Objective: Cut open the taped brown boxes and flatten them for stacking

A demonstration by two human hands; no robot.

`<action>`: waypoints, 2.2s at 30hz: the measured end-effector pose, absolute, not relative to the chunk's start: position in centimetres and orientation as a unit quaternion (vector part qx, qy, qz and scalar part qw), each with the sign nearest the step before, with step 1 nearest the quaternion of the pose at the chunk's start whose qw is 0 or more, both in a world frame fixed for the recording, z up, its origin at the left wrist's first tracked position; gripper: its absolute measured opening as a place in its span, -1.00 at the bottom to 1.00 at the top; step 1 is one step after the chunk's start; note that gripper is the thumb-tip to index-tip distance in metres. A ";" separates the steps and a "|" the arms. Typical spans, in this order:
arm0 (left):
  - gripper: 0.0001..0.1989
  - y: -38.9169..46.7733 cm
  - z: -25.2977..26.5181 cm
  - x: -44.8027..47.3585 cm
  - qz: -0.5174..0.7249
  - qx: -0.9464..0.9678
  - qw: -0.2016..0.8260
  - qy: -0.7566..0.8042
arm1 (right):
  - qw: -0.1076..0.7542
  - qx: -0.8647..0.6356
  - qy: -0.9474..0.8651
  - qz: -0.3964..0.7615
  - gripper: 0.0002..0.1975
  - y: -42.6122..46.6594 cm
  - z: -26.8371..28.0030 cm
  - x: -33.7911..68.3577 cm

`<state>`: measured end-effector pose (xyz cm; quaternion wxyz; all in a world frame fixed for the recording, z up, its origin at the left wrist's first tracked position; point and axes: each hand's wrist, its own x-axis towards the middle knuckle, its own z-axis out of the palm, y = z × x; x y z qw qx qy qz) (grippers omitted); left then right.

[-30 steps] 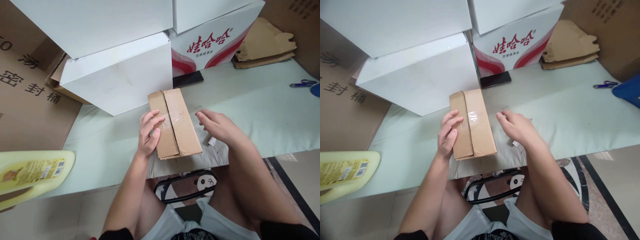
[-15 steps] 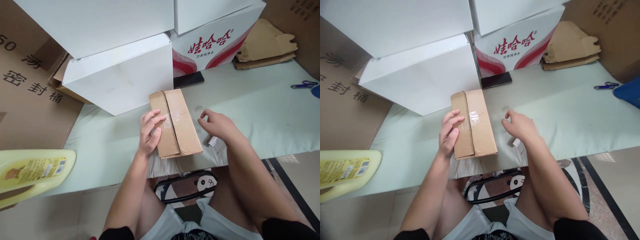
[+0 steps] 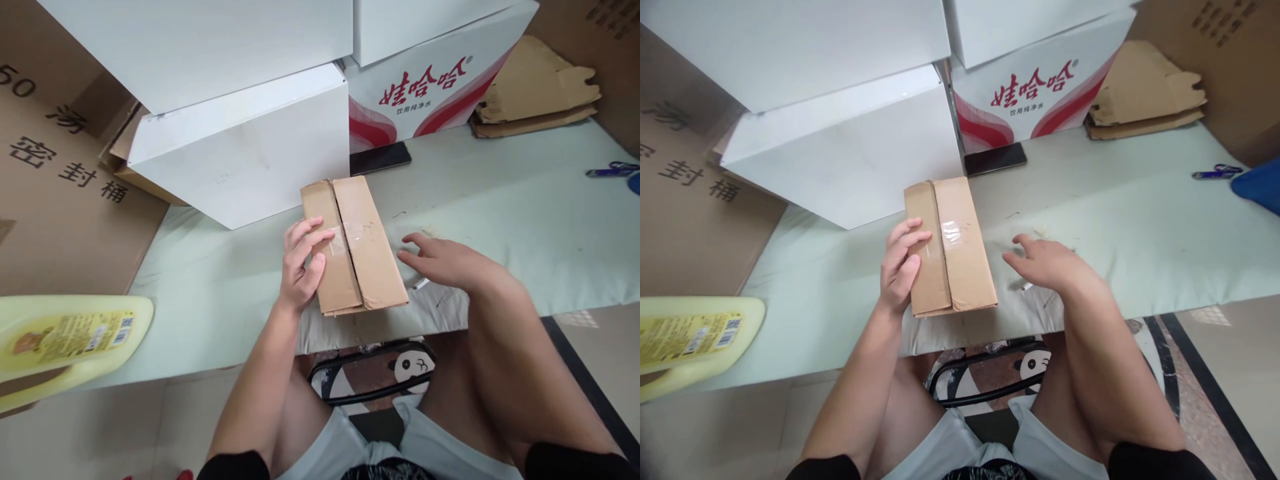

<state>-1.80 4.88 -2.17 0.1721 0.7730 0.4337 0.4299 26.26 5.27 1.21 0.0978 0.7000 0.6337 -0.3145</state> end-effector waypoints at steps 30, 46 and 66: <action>-0.59 4.9 -2.2 -1.7 0.430 0.772 0.173 0.435 | 0.051 0.691 0.693 -0.202 -0.43 6.3 -2.4 27.2; -0.62 4.9 -2.4 -1.6 0.448 0.768 0.181 0.420 | 0.047 0.718 0.651 -0.241 -0.82 5.7 0.0 27.6; -0.60 5.0 -2.5 -1.6 0.451 0.774 0.166 0.412 | -0.632 0.292 0.421 -0.581 -0.72 5.0 1.7 24.1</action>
